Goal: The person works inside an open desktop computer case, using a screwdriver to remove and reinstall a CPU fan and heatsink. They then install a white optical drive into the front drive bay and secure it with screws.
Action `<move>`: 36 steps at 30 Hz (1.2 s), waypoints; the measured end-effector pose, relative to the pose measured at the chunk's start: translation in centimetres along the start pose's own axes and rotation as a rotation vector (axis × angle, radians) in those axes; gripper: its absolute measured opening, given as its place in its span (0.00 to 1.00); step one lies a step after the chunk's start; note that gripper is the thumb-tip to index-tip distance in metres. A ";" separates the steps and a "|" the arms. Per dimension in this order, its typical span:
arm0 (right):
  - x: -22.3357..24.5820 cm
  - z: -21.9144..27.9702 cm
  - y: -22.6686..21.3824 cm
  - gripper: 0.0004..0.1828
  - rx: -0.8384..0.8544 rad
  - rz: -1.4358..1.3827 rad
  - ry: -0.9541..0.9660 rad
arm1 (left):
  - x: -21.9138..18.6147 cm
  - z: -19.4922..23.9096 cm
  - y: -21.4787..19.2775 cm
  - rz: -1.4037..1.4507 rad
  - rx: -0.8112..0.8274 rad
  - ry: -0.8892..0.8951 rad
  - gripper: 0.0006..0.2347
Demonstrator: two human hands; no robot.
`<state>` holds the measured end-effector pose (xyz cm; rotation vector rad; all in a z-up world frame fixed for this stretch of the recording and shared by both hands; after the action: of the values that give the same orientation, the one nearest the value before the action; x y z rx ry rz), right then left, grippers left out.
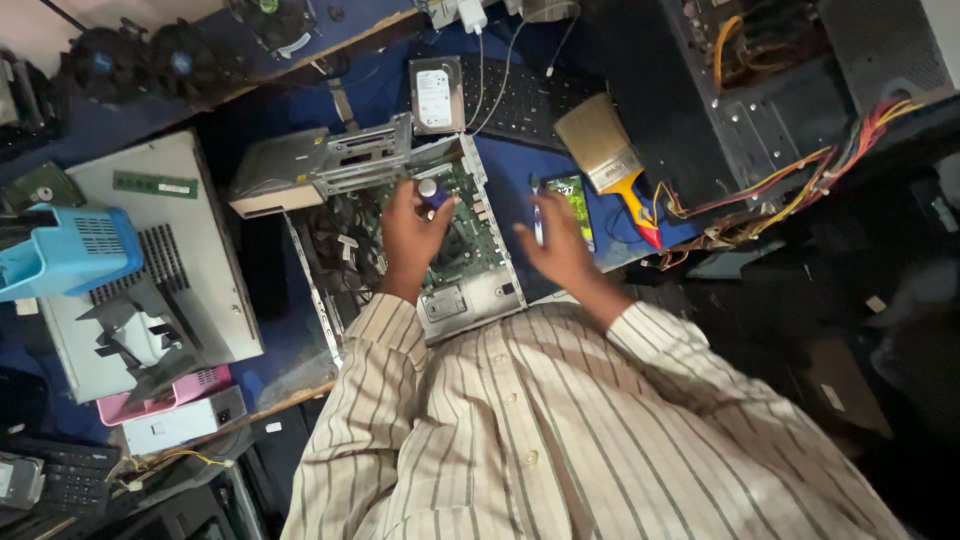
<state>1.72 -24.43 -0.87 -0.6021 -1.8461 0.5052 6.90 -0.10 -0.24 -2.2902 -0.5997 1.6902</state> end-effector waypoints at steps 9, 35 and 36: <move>15.2 -8.8 3.0 0.29 0.392 0.151 -0.356 | 1.5 -0.3 0.4 -0.022 0.092 0.055 0.16; 14.3 -8.0 3.5 0.21 0.162 0.280 -0.056 | -1.1 -1.0 -0.1 0.062 0.133 0.205 0.19; 14.9 -7.7 3.3 0.23 0.146 0.196 -0.136 | -0.9 -1.2 -0.1 0.154 0.168 0.159 0.21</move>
<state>5.13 -12.17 10.53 -0.6664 -1.8672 0.8208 7.75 -0.41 0.96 -2.3706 -0.2456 1.5368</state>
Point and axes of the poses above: each hand's wrist, its own z-axis away from the middle knuckle, its own y-axis out of the palm, x = y × z, the point moved 7 cm from there along -z, towards the middle knuckle, and after that the axes turned 3 degrees about y, right-handed, at the moved point
